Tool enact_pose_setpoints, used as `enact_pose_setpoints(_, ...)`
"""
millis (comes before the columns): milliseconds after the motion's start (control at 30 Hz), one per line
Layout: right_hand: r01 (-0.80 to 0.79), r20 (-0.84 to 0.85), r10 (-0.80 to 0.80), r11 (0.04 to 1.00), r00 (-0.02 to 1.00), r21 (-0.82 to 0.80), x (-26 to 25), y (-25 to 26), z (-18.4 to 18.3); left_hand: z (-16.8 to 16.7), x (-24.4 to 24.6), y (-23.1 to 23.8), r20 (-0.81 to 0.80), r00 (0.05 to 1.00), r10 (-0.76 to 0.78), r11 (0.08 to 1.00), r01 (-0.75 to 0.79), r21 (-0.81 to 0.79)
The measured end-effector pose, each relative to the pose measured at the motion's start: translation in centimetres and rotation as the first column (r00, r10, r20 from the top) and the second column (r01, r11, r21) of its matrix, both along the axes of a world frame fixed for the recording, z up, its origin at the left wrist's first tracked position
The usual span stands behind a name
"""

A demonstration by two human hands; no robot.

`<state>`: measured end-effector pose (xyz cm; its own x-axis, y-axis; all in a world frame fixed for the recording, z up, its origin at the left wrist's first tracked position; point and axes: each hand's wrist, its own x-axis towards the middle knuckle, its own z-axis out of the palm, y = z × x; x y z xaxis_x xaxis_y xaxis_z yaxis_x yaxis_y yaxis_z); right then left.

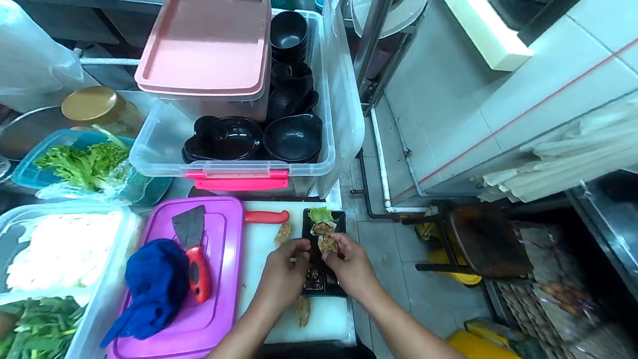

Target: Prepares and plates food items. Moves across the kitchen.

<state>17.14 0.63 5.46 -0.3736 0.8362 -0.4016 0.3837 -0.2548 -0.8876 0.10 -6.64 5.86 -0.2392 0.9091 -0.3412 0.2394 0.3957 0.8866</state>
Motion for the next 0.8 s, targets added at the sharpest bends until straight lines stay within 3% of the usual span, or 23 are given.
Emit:
enact_pose_setpoints(67,-0.208,0.254,0.147,0.951,0.956,0.230,0.4,0.7,-0.2,-0.5,-0.6,-0.1,-0.080,0.997,0.011,1.000,-0.010,0.008)
enact_pose_setpoints(167,-0.545,0.552,0.235,0.672,0.800,0.502,0.4,1.3,-1.3,-1.5,-1.3,-0.3,-0.133,0.991,0.023,1.000,-0.022,0.012)
enact_pose_setpoints(233,-0.666,0.654,0.220,0.470,0.724,0.579,0.2,1.6,-2.6,-1.7,-1.4,-0.5,-0.165,0.986,0.018,1.000,-0.017,0.007)
enact_pose_setpoints(300,-0.709,0.695,0.206,0.390,0.689,0.587,0.3,1.7,-3.5,-1.8,-1.3,-0.7,-0.223,0.975,-0.007,1.000,0.008,0.004)
enact_pose_setpoints(467,-0.647,0.656,0.143,0.410,0.741,0.642,1.0,1.9,-4.5,-2.5,-0.7,-0.5,-0.447,0.887,-0.118,0.987,0.152,0.041)
enact_pose_setpoints(633,-0.626,0.625,0.157,0.415,0.764,0.660,1.5,2.2,-4.6,-3.8,0.3,0.7,-0.704,0.697,-0.137,0.933,0.329,0.145)
enact_pose_setpoints(800,-0.426,0.460,0.100,0.584,0.882,0.691,1.9,3.9,-3.6,-4.9,0.5,1.6,-0.772,0.617,-0.155,0.899,0.412,0.149)
